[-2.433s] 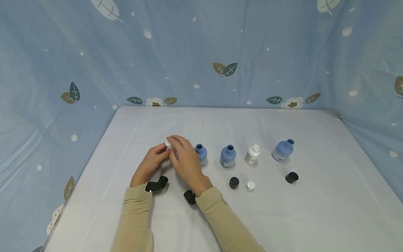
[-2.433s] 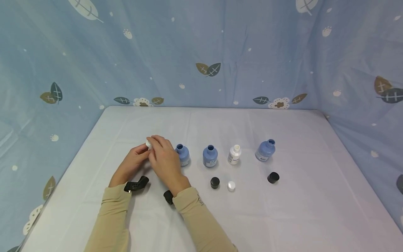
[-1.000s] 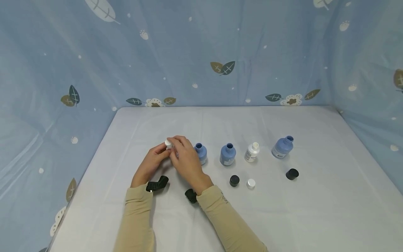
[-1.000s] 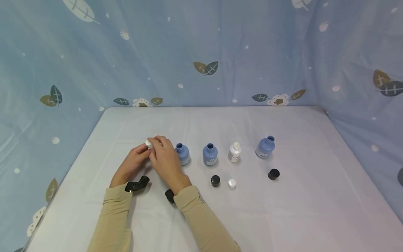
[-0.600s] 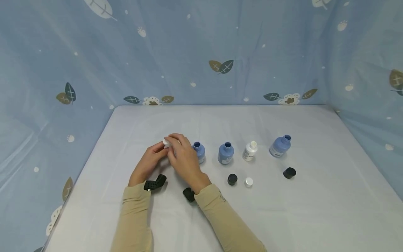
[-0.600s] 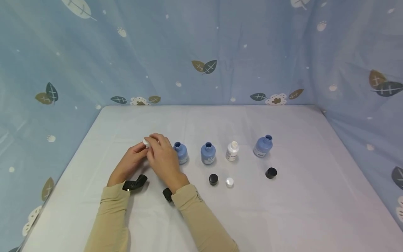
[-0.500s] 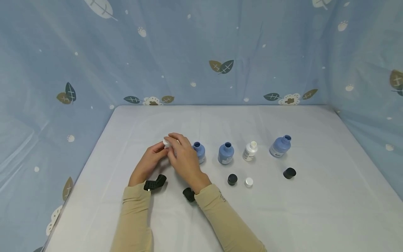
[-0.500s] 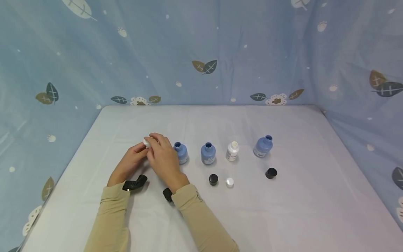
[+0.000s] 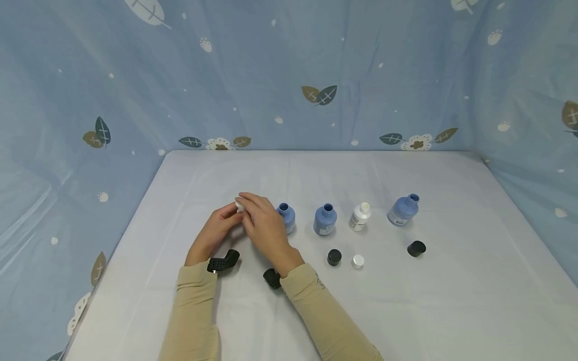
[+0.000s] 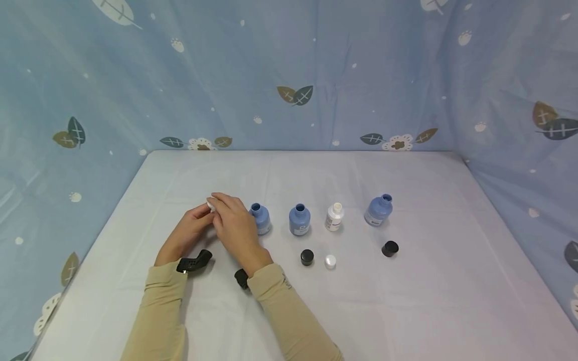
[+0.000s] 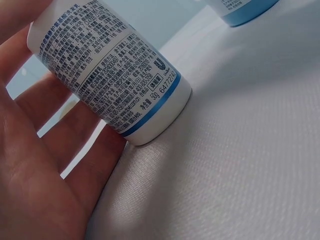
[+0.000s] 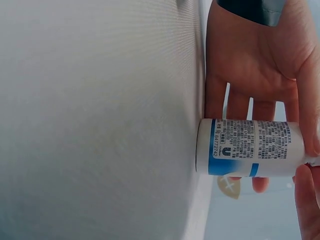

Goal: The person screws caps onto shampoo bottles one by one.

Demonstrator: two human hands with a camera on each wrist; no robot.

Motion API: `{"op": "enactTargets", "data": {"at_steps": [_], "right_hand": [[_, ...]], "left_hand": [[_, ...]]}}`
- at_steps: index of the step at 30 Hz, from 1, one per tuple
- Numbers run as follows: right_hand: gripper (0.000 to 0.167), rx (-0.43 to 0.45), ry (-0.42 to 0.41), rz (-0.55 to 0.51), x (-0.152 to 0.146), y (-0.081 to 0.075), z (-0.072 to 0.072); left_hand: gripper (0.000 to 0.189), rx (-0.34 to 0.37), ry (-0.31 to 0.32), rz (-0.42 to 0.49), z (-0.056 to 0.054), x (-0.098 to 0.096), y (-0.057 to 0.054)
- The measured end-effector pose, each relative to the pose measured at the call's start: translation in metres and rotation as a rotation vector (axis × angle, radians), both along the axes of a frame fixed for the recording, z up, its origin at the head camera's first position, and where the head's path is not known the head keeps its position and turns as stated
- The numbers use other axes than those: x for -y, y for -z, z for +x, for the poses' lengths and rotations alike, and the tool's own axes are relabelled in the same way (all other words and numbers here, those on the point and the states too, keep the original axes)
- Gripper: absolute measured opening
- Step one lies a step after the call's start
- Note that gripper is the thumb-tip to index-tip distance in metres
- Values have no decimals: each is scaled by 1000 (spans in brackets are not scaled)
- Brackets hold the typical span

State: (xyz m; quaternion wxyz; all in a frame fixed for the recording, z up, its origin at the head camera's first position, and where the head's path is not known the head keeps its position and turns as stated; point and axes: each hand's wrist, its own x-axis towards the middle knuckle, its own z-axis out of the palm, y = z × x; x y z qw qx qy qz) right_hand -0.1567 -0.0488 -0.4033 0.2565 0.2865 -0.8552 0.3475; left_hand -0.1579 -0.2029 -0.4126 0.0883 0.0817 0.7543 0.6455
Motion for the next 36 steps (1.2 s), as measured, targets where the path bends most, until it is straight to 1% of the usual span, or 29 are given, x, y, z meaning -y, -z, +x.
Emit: {"op": "enactTargets", "data": {"at_steps": [5,15,23,25,27,31,34,36], "right_hand": [[29,1,26,-10,0,-1,0],[26,22,45,-38,-1,-2,0],[38,59,52,-43,-2,-1,0],[38,62,44,-46,-1,-1,-1],[37,60,33,-48,-1,-1,-1],[36,55,13,-43,-1,-2,-1],[33,54,0,-33,-1,-2,-1],[30,54,-6,-28,-1,-1,-1]], "left_hand": [[39,-16,11,-17,0,1,1],[43,-12,23,21,0,1,0],[46,15,21,27,0,0,-1],[46,15,23,31,-1,1,0],[45,13,28,36,-2,2,2],[40,14,19,44,-7,5,12],[38,2,12,25,-10,8,20],[38,-13,15,14,-11,9,23]]}}
